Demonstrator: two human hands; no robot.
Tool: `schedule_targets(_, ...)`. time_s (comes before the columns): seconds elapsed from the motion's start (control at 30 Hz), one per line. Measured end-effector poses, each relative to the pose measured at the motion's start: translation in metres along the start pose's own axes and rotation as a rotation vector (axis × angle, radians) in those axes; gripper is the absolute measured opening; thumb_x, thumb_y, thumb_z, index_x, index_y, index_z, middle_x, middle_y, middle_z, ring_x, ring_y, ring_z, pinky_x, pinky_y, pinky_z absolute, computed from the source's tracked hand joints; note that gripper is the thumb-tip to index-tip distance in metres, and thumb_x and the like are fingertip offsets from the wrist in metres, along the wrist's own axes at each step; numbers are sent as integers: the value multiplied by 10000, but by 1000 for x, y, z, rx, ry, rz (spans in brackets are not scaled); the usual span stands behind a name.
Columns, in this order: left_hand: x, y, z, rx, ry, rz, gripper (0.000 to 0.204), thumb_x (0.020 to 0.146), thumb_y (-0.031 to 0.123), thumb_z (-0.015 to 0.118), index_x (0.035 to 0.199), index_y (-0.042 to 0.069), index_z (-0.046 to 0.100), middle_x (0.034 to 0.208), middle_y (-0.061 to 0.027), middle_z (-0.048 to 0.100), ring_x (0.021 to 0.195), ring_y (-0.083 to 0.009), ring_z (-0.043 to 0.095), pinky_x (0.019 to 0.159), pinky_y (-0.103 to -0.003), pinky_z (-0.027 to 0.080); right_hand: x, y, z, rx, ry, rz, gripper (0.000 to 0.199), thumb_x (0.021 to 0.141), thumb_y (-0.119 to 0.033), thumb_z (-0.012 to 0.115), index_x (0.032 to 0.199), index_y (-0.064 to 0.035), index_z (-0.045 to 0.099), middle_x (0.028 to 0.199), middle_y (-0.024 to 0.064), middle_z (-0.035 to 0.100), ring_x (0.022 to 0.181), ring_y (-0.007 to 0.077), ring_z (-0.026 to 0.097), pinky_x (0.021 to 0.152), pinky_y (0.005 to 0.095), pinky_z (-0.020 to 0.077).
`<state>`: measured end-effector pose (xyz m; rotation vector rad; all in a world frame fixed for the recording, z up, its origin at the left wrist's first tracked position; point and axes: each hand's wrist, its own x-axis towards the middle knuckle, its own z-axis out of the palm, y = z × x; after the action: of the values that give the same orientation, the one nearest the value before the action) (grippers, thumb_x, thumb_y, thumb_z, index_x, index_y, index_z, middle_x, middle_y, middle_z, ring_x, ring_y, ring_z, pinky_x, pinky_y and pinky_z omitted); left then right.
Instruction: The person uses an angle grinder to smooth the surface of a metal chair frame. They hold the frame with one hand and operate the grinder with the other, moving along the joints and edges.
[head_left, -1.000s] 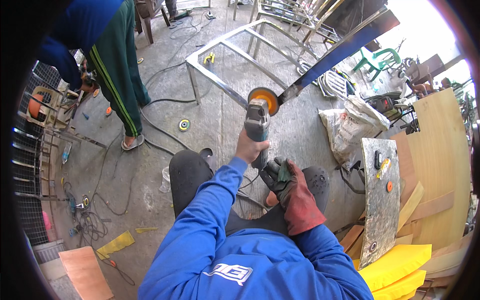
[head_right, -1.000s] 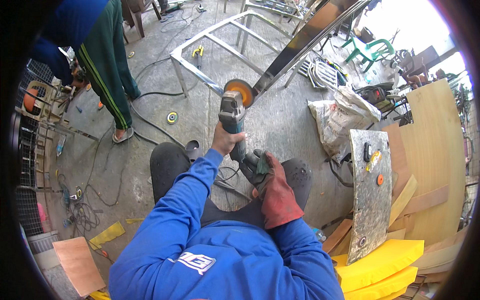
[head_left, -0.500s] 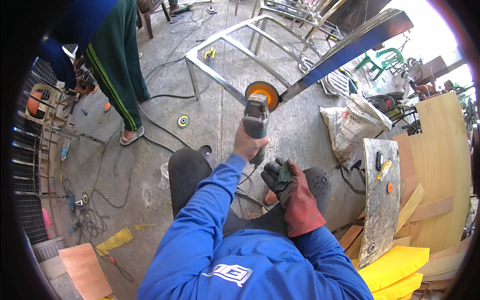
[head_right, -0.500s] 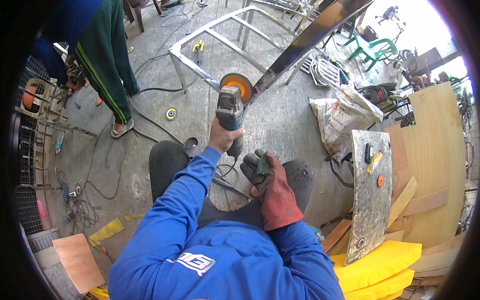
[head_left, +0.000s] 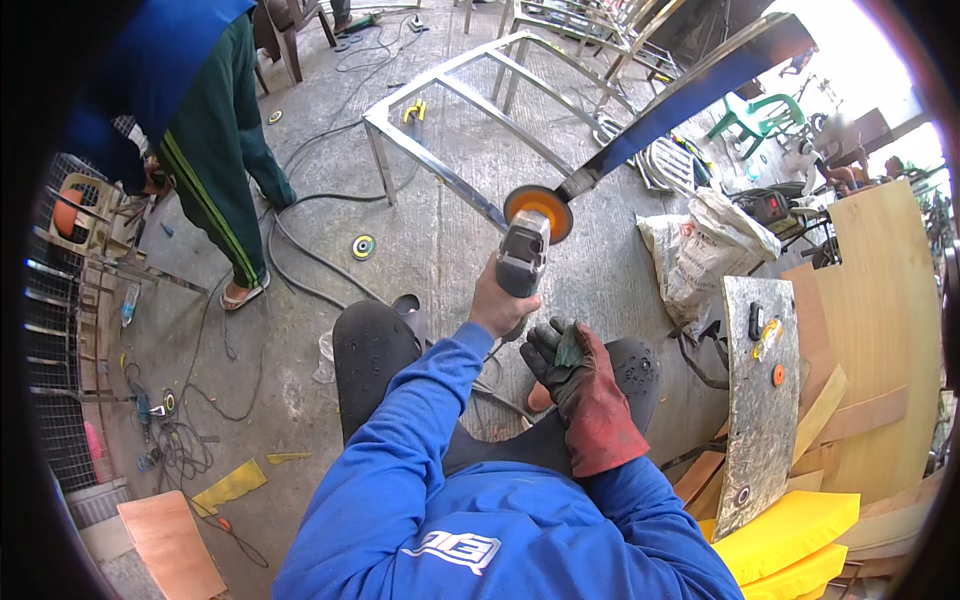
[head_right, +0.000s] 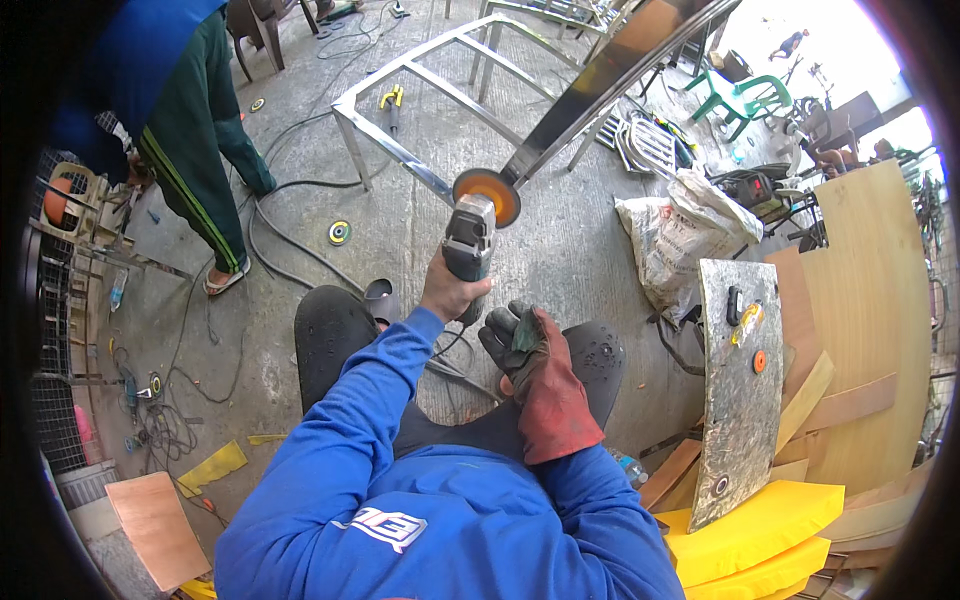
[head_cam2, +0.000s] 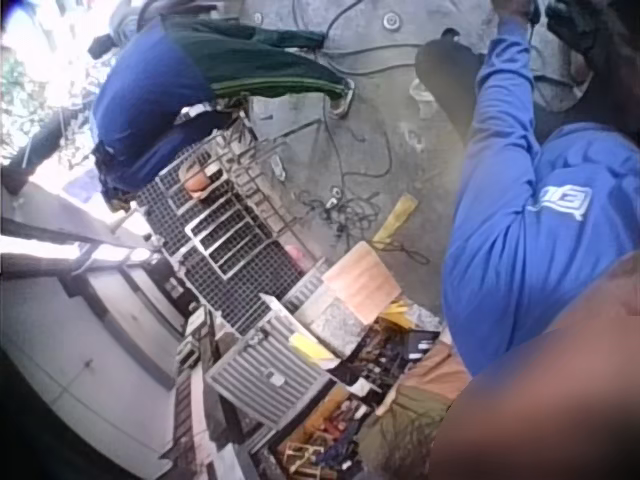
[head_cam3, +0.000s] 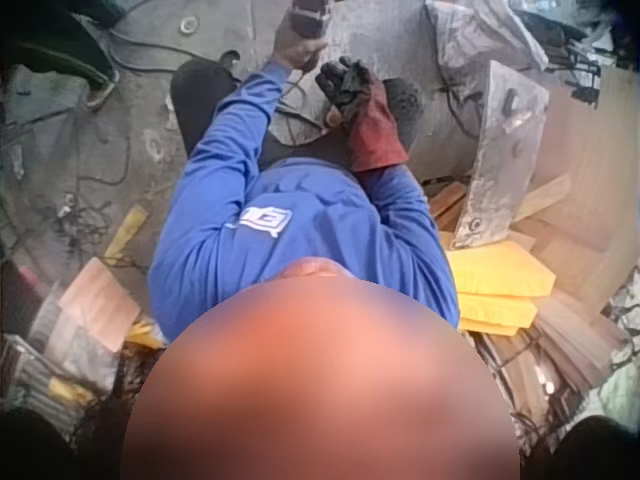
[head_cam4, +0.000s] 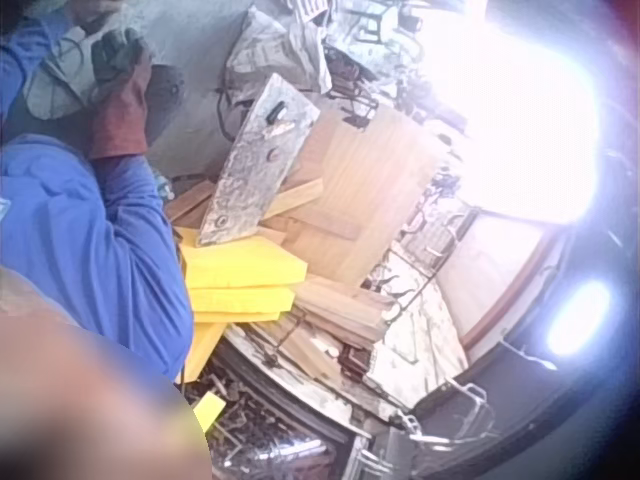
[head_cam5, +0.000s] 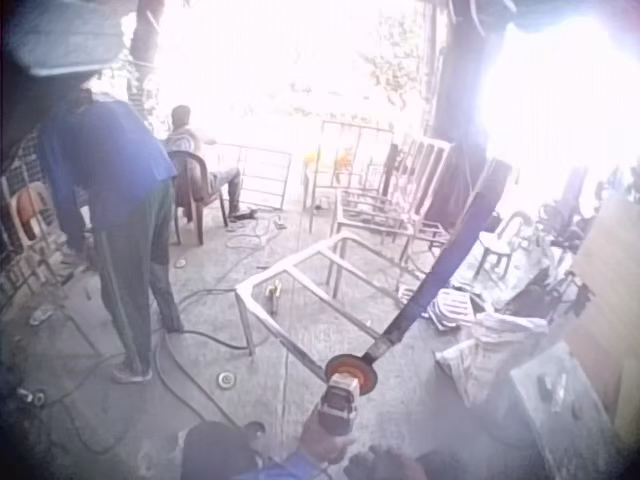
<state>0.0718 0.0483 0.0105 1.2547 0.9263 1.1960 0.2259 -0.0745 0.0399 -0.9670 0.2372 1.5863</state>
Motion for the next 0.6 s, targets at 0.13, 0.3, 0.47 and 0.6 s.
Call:
schedule_targets(0.13, 7, -2, -1, -25, -73, -105, 606, 673, 59, 861, 1207, 51, 573, 1061, -55, 680, 917, -168, 657, 838, -341, 550, -2, 3, -4, -17, -30, -3, 452, 1065, -322, 468, 1328, 43, 510, 1215, 267, 630, 1173, 439, 615, 1085, 602, 492)
schedule_targets(0.3, 8, -16, -4, -15, -50, -94, 631, 659, 74, 875, 1220, 35, 587, 1098, -75, 679, 962, -197, 665, 894, -362, 545, -4, -1, 0, -136, -7, -28, 500, 1070, -347, 442, 1393, 32, 488, 1277, 238, 623, 1162, 384, 639, 1035, 501, 551)
schedule_targets(0.47, -6, -19, -4, -58, -12, -141, 615, 656, 39, 866, 1209, 36, 597, 1095, -79, 690, 948, -185, 678, 860, -343, 559, -12, -1, 11, -123, -5, -51, 484, 1076, -335, 436, 1362, 52, 495, 1213, 217, 631, 1116, 360, 645, 1004, 504, 567)
schedule_targets(0.6, 2, 17, -2, 18, -96, -78, 623, 671, 43, 852, 1229, 34, 574, 1083, -69, 691, 928, -168, 674, 837, -328, 559, -16, -1, 13, -110, 33, -51, 453, 1078, -318, 464, 1343, 47, 505, 1207, 218, 628, 1106, 363, 645, 980, 521, 573)
